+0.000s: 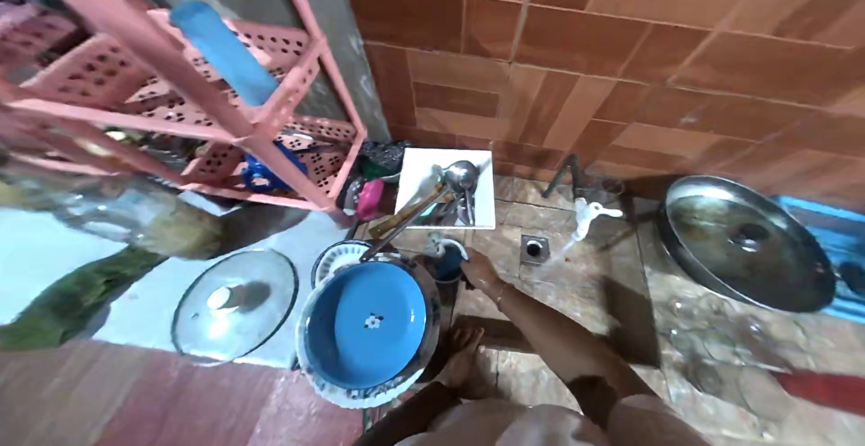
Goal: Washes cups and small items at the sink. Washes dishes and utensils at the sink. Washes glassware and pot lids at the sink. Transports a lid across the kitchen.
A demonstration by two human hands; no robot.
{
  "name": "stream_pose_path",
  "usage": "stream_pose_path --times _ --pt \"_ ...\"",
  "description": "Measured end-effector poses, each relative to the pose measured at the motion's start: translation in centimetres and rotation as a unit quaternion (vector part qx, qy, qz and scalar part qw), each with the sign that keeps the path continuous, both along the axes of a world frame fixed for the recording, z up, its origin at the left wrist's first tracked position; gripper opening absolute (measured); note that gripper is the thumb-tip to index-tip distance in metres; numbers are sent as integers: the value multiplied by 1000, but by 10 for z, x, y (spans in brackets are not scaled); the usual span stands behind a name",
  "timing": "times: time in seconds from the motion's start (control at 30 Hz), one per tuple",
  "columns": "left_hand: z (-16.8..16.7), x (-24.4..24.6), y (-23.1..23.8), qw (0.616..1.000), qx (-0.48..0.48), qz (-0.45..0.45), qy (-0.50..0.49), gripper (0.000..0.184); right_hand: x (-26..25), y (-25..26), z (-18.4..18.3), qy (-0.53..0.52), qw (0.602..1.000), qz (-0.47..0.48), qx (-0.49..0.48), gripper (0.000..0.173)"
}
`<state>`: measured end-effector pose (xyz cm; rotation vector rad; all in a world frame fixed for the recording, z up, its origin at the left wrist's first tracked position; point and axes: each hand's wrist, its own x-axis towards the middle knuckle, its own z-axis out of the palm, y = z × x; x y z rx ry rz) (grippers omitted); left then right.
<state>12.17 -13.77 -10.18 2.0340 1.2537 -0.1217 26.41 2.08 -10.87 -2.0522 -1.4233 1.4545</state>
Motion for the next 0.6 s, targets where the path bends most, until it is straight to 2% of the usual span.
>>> stream_pose_path --times 0.03,0.07,0.13,0.23,0.37,0.43,0.5,0.6 --pt "-49 -1 -8 996 87 -2 -9 44 21 -13 -2 18 998 -53 -24 44" --pt "-80 -1 -12 991 134 -3 -15 44 43 -26 -6 28 994 -101 -39 43" --pt "-91 0 -9 995 99 -11 -4 44 86 -52 -9 41 981 -183 -48 45" --pt "-75 1 -1 999 -43 -16 -18 48 139 -80 -5 26 958 -283 -33 42" --pt "-49 8 1 996 -85 33 -25 55 178 -87 6 15 934 -357 -14 41" --pt "-38 23 3 997 -49 56 -35 64 186 -89 9 31 930 -367 -6 39" --pt "-29 46 11 995 38 40 -78 66 191 -93 10 54 928 -368 -3 38" --pt "2 98 39 987 129 5 -95 69 195 -98 12 72 929 -363 -6 37"
